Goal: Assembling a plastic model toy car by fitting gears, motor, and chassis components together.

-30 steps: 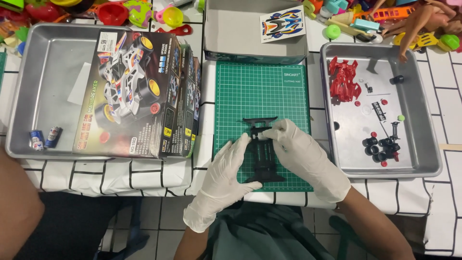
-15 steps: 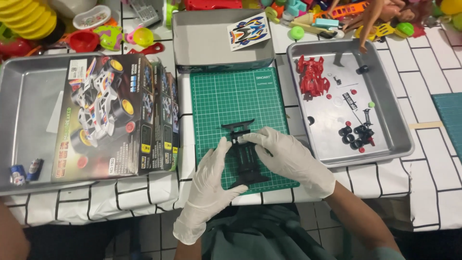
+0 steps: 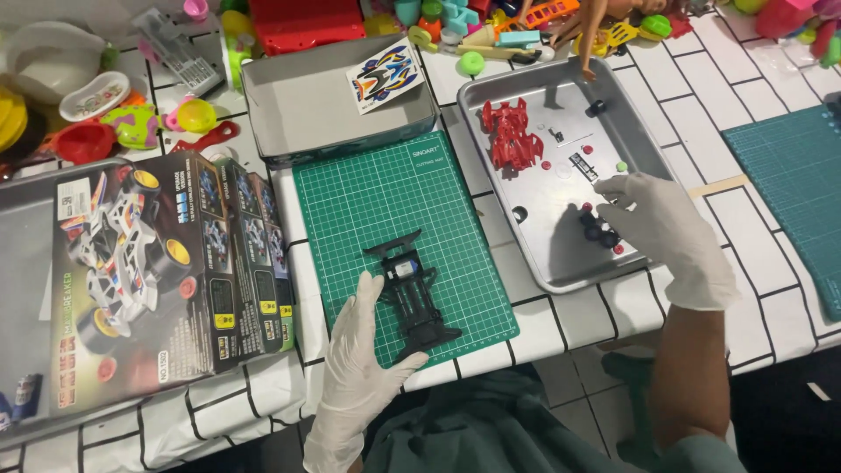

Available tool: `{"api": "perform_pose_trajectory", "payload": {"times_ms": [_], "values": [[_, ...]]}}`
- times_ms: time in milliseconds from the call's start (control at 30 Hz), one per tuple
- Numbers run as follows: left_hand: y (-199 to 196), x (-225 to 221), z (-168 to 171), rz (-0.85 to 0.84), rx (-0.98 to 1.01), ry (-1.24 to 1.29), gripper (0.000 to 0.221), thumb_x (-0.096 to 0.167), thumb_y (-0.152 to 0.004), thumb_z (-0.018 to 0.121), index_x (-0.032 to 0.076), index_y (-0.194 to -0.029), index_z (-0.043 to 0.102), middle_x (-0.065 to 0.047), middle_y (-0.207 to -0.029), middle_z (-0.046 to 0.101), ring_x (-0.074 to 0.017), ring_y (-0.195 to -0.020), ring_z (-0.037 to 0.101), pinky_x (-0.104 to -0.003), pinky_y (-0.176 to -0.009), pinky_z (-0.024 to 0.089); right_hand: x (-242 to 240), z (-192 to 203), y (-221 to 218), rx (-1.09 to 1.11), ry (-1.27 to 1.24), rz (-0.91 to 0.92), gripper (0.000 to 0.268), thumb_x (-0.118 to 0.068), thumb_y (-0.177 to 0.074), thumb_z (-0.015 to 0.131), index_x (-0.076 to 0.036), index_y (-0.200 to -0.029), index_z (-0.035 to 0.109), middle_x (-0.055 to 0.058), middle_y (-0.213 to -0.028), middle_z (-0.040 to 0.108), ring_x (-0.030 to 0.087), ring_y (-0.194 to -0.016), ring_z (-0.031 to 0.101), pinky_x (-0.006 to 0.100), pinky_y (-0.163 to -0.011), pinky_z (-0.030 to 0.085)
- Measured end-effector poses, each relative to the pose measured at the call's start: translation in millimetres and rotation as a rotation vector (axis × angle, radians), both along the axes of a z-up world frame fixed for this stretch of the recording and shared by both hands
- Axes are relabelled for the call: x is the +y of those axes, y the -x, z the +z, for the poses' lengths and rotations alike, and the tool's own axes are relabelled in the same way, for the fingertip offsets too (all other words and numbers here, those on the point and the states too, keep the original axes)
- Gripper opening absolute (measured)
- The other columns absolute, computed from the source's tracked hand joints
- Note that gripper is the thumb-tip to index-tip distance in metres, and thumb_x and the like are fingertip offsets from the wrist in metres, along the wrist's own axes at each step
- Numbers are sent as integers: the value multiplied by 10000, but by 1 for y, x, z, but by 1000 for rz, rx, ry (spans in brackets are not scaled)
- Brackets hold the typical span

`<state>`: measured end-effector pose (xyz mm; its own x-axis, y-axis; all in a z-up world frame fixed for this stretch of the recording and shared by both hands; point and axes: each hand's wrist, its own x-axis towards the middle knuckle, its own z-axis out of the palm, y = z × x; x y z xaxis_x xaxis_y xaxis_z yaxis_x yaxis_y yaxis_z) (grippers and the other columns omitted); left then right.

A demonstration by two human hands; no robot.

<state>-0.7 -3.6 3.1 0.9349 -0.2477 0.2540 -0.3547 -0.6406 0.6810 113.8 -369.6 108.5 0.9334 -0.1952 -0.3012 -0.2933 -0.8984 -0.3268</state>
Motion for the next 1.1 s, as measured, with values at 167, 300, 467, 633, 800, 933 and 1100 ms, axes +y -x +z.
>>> {"api": "perform_pose_trajectory", "payload": {"times_ms": [167,300,467,633,800,933,1100], "values": [[-1,0,-2,2,17,2,1375,315,-699,974,84,-1642,0,-166,-1610,458,-328,-1477,464,-523,-1239,279,-27,-10,5,141,60,-88,438,-144,-943,646,-158,-1380,686,148,-1138,764,320,-934,742,443,-878,577],[-2,0,-1,0,-16,-7,1373,313,-690,975,68,-1640,14,-190,-1580,491,-331,-1456,495,-523,-1223,318,-21,-12,6,123,23,-93,440,-78,-937,627,-136,-1369,683,125,-1187,751,296,-883,743,404,-837,585],[-1,0,-2,4,3,-2,1372,310,-694,975,76,-1640,9,-188,-1583,487,-329,-1465,482,-524,-1221,313,-34,-37,3,-22,-74,113,501,-15,-903,645,-122,-1392,644,105,-1362,685,263,-1118,728,408,-1000,569],[-1,1,0,1,11,4,1362,319,-710,965,89,-1641,-3,-172,-1595,478,-321,-1457,493,-515,-1228,310,-28,-39,6,-35,-58,50,335,-249,-909,738,-175,-1233,774,70,-1169,759,257,-1003,720,369,-911,550],[-2,1,-4,5,-28,-9,1377,320,-699,975,83,-1642,1,-192,-1574,499,-353,-1423,518,-510,-1182,384,-1,-26,7,-13,22,20,340,-221,-979,632,-164,-1298,733,84,-1246,702,270,-1098,658,400,-860,537],[-1,2,-6,-2,-26,3,1342,330,-726,952,90,-1643,1,-197,-1579,490,-361,-1442,502,-521,-1199,360,-10,-46,2,-66,67,63,274,-279,-982,652,-149,-1195,763,71,-1266,701,268,-1099,661,428,-896,533],[0,2,-6,3,-19,-16,1351,339,-722,955,92,-1643,-3,-178,-1591,479,-350,-1449,495,-529,-1215,330,-13,-61,0,-210,75,273,227,-265,-942,701,-141,-1116,778,44,-1245,689,245,-1149,648,412,-950,542]]}}
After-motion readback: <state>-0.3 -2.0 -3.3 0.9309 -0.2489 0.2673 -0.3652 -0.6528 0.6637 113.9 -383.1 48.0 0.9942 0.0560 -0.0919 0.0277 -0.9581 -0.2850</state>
